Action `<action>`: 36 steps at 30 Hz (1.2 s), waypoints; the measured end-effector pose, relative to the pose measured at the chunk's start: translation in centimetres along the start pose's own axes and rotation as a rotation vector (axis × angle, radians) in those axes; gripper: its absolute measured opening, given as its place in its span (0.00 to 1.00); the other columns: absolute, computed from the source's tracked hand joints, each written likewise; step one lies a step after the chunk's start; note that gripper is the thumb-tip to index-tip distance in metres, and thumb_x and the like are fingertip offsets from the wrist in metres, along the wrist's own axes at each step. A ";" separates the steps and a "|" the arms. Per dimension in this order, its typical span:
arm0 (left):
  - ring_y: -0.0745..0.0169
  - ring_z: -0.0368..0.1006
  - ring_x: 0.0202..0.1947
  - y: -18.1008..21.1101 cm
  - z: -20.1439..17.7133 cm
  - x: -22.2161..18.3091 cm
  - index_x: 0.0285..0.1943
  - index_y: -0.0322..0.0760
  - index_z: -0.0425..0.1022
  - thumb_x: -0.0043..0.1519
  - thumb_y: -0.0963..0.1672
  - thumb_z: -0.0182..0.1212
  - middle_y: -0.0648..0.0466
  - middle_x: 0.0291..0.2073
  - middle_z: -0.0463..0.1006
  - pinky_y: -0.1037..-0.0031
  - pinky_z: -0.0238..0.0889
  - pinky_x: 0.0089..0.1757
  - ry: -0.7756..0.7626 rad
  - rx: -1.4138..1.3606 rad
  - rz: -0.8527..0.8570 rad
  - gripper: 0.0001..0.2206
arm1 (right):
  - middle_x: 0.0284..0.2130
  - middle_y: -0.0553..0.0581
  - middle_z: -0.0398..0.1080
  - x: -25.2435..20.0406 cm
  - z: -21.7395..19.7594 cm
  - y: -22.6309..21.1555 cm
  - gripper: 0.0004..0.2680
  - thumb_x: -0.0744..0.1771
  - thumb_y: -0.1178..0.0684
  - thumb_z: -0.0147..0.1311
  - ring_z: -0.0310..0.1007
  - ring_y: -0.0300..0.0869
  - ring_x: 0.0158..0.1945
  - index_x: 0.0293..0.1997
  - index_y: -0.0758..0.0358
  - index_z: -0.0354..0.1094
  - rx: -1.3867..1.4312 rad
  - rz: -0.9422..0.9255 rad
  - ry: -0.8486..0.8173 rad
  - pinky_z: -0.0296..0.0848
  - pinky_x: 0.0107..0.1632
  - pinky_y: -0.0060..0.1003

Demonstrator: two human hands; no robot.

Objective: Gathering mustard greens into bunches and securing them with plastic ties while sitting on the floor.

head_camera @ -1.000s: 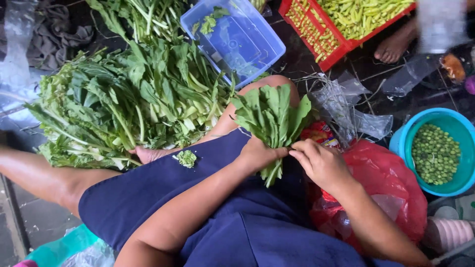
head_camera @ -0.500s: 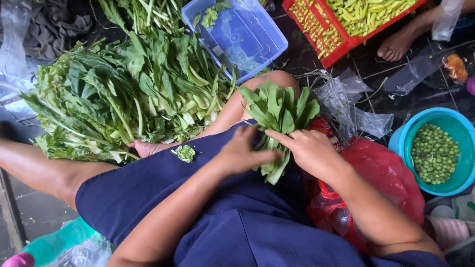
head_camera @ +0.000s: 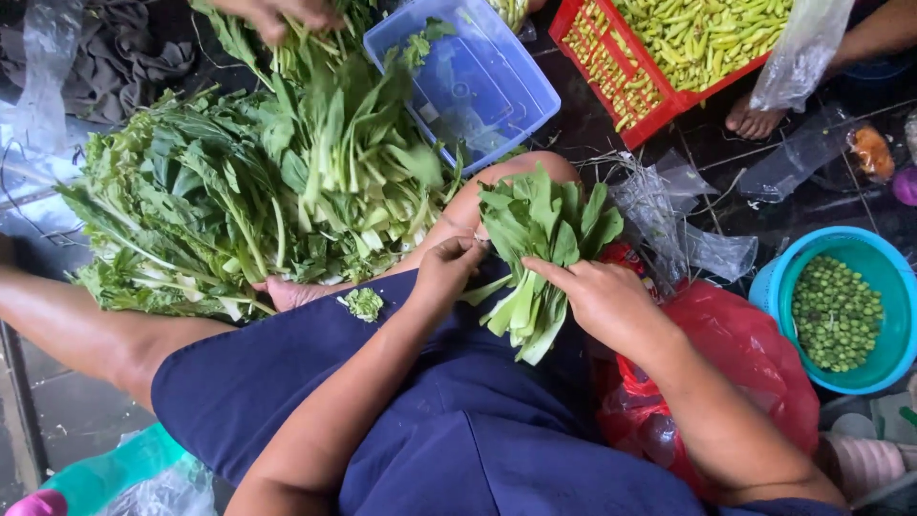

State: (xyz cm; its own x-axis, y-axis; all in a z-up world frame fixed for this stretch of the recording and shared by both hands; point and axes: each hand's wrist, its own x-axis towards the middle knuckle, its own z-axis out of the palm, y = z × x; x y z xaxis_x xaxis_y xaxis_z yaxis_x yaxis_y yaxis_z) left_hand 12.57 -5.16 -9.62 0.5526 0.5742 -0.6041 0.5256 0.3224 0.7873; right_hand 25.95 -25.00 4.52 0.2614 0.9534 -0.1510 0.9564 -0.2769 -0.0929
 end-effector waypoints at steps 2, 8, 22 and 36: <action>0.62 0.80 0.34 0.7 -1.6 -3.3 0.41 0.43 0.84 0.59 0.49 0.68 0.55 0.32 0.83 0.71 0.74 0.37 -0.053 0.033 0.292 0.10 | 0.27 0.56 0.73 0.4 0.0 0.0 0.22 0.66 0.57 0.44 0.77 0.52 0.33 0.70 0.36 0.59 0.021 0.009 -0.003 0.77 0.39 0.49; 0.44 0.80 0.44 7.7 -0.2 -9.4 0.43 0.41 0.84 0.64 0.42 0.65 0.50 0.39 0.84 0.60 0.72 0.48 -0.248 0.149 1.164 0.04 | 0.28 0.55 0.73 0.7 0.7 -0.2 0.20 0.68 0.55 0.43 0.78 0.52 0.35 0.69 0.35 0.60 0.099 0.067 -0.011 0.77 0.40 0.50; 0.43 0.78 0.35 7.0 1.7 -7.6 0.42 0.41 0.83 0.61 0.45 0.68 0.49 0.29 0.82 0.60 0.72 0.39 -0.202 0.245 1.091 0.05 | 0.28 0.43 0.77 -1.1 1.3 -0.3 0.17 0.68 0.42 0.53 0.79 0.44 0.35 0.63 0.50 0.59 0.203 0.084 0.362 0.79 0.41 0.43; 0.44 0.77 0.35 6.2 2.0 -7.1 0.41 0.42 0.82 0.62 0.45 0.68 0.50 0.28 0.81 0.62 0.71 0.41 -0.282 0.212 1.033 0.04 | 0.28 0.47 0.80 -0.2 -2.5 0.1 0.03 0.68 0.50 0.57 0.81 0.45 0.38 0.42 0.53 0.73 0.633 0.041 0.339 0.78 0.43 0.42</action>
State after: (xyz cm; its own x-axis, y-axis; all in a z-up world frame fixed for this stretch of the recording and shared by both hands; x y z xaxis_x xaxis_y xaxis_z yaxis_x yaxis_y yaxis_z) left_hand 13.17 -8.70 -0.73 0.9056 0.2912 0.3084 -0.1917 -0.3676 0.9100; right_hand 26.34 -24.89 7.01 0.4199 0.8971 0.1373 0.7127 -0.2323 -0.6619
